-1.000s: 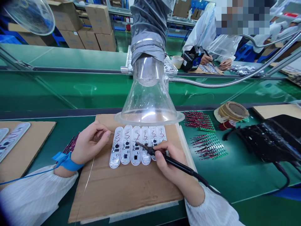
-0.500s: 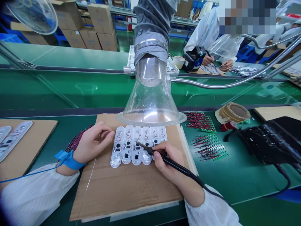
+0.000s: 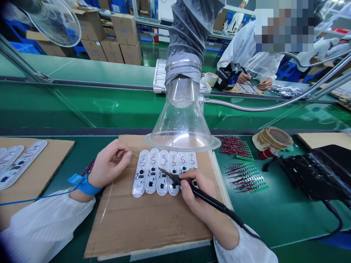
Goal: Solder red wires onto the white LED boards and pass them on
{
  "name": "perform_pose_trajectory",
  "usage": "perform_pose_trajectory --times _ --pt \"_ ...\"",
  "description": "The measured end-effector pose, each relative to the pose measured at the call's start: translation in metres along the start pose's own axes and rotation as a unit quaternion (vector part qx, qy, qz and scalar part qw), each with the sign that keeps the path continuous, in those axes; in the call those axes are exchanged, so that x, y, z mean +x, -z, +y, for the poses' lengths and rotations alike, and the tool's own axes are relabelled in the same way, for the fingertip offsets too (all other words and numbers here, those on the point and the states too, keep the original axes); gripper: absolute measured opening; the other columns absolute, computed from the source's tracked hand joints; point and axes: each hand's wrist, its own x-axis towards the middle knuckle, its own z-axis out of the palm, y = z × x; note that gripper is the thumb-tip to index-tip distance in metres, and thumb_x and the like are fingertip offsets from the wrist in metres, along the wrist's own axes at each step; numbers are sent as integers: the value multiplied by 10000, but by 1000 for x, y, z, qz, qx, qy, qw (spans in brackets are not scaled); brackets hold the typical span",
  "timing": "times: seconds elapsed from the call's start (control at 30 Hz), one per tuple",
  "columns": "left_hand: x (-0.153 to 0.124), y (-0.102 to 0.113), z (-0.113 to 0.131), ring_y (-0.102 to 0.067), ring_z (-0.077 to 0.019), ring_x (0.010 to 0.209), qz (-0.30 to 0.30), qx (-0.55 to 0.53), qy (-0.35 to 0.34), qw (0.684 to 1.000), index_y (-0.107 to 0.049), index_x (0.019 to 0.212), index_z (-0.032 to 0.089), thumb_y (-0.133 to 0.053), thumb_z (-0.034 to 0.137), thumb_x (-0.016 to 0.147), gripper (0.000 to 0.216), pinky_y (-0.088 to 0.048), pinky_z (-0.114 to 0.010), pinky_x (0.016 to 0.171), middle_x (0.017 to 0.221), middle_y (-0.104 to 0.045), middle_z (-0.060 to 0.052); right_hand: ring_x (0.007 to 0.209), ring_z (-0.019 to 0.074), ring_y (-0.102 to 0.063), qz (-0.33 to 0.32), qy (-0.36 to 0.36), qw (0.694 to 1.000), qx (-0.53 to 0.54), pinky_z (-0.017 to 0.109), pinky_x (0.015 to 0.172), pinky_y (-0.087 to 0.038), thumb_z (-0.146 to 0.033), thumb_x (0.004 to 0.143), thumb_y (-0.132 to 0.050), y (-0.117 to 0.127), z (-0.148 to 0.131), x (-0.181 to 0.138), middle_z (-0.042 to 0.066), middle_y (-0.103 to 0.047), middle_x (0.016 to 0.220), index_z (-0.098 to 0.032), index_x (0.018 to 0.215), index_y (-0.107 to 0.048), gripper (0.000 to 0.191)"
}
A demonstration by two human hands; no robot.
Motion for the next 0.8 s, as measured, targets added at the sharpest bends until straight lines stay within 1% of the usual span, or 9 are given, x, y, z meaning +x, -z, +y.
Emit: perform_pose_trajectory --times 0.13,0.27,0.4,0.57,0.67,0.8 --pt "-1 -1 1 -501 -148 658 -17 6 5 1000 -604 880 236 -613 177 1016 149 -421 -295 630 744 -503 36 661 192 -754 -17 -6 1000 -4 287 596 -590 -470 1149 -624 -8 -11 11 26 -785 828 -258 1048 -727 256" --pt "0 0 1 -495 -153 656 -27 7 13 1000 -603 876 237 -614 189 1017 150 -417 -298 630 733 -499 35 701 197 -784 -29 1 1000 -5 288 635 -616 -419 1137 -636 -10 -13 16 31 -807 854 -259 1048 -722 202" --pt "1 0 2 -489 -145 645 -27 -1 -2 1000 -601 878 235 -609 170 1022 158 -405 -290 616 734 -504 39 730 200 -798 -39 7 999 -13 285 657 -633 -352 1110 -655 -8 -15 17 22 -817 862 -262 1059 -718 121" --pt "1 -1 3 -486 -144 648 -38 -5 -17 999 -601 875 235 -604 165 1033 173 -399 -286 615 737 -510 39 716 204 -788 -44 0 999 -21 292 643 -631 -357 1107 -640 -8 -15 16 31 -812 852 -260 1064 -724 135" --pt "0 -1 3 -475 -144 643 -50 -1 -13 999 -602 872 235 -600 174 1036 175 -387 -290 615 731 -488 42 739 212 -794 -47 -3 998 -29 299 657 -636 -342 1089 -655 -9 -14 15 34 -818 865 -264 1067 -730 111" --pt "0 -2 2 -471 -144 640 -54 0 -8 998 -594 860 236 -605 176 1031 181 -378 -290 610 728 -477 45 709 207 -785 -43 10 999 -32 292 633 -628 -336 1075 -665 -9 -13 16 25 -810 838 -264 1040 -728 102"
